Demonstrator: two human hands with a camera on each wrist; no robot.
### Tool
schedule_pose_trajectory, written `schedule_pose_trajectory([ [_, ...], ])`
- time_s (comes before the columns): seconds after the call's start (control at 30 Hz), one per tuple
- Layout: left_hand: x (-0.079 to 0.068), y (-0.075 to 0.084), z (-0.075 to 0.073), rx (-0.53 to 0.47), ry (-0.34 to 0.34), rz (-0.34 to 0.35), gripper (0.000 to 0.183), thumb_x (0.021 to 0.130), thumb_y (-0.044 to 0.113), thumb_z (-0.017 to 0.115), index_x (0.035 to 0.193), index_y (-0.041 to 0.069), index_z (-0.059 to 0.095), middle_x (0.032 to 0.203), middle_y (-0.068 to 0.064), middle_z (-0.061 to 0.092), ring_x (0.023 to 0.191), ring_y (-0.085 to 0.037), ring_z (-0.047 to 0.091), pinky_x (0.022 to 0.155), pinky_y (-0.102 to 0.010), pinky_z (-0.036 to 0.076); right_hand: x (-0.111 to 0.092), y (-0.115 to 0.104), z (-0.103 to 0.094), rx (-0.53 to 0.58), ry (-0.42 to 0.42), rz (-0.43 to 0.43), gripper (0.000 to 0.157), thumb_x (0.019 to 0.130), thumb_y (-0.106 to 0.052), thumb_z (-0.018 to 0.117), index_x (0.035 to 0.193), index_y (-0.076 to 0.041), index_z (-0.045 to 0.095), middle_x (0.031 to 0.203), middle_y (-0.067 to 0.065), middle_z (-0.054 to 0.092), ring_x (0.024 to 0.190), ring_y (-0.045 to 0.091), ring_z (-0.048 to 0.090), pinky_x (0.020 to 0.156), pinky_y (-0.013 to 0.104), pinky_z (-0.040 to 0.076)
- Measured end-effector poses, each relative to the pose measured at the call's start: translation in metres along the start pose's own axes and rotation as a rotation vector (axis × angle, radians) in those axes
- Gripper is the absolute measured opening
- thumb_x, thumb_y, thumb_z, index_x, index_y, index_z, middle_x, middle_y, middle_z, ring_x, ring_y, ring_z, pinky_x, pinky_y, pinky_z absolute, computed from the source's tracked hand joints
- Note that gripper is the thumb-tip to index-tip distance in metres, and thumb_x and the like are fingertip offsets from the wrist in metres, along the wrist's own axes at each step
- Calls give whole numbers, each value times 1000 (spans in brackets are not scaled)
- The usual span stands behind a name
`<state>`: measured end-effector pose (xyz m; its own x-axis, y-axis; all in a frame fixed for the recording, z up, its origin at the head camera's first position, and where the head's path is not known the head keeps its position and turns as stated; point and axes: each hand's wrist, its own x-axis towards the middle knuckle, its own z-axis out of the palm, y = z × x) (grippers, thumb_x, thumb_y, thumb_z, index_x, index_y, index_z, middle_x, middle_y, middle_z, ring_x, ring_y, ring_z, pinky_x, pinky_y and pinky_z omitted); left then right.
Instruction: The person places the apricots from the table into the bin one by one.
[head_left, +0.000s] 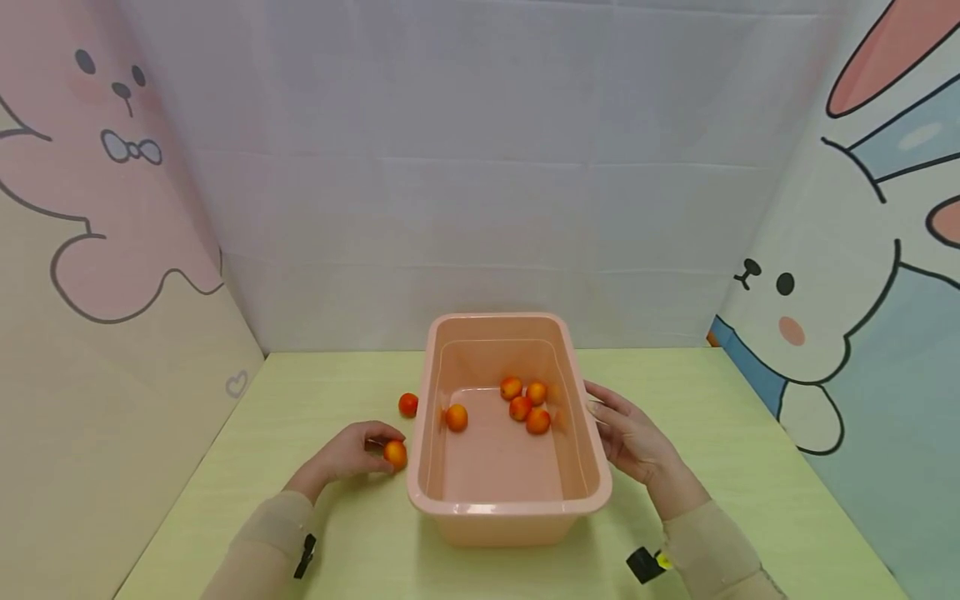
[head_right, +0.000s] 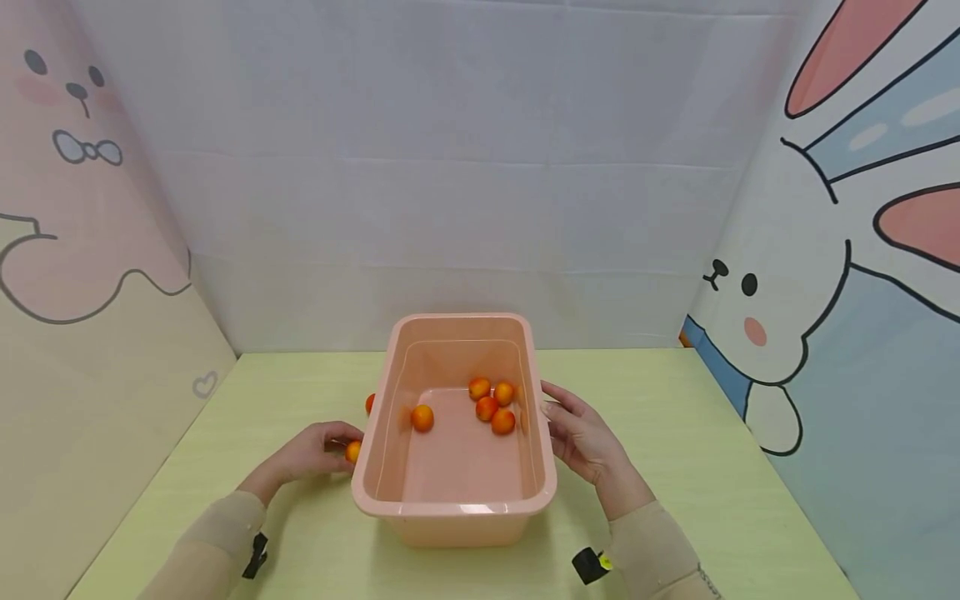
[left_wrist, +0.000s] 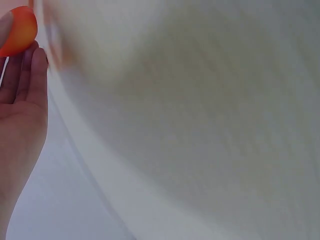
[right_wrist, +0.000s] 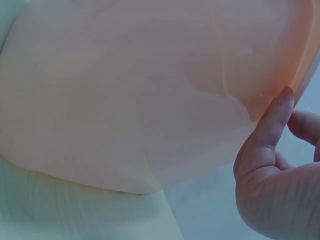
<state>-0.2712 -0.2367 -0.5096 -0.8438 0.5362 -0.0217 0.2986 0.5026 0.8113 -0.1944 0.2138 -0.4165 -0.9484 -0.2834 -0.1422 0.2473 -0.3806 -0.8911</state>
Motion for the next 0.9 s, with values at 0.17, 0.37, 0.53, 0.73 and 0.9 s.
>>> schedule_pose_trajectory([
  [0.17,1,10,-12,-34,41,42,41,84,11,79,121,-2,65,116,-10,65,103,-26,62,91,-35,54,0,0,0,4,9,1,45,104,-14,51,148,-11,41,119,1,67,103,17,68,83,32,57],
  [0.37,6,25,-32,-46,88,101,41,85,11,79,121,-1,66,115,-11,65,104,-25,62,91,-32,54,1,0,1,10,16,4,44,104,-14,52,147,-12,42,119,0,68,103,17,68,83,33,57],
  [0.53,11,47,-53,-61,98,126,43,84,7,79,123,-4,64,118,-15,64,107,-31,62,91,-37,54,1,0,0,12,9,3,44,104,-14,52,147,-12,42,119,2,68,103,17,68,83,32,57],
  [0.73,17,72,-76,-40,135,157,43,85,5,78,124,-2,64,118,-16,64,108,-33,62,92,-43,53,2,1,0,13,12,-1,43,104,-13,51,147,-11,42,119,2,68,102,17,69,82,32,57],
  [0.9,23,93,-90,-61,157,190,44,85,5,78,126,0,63,120,-16,63,107,-31,63,87,-32,56,1,1,0,15,14,-5,40,105,-13,51,144,-13,46,120,2,68,102,17,69,83,32,57],
])
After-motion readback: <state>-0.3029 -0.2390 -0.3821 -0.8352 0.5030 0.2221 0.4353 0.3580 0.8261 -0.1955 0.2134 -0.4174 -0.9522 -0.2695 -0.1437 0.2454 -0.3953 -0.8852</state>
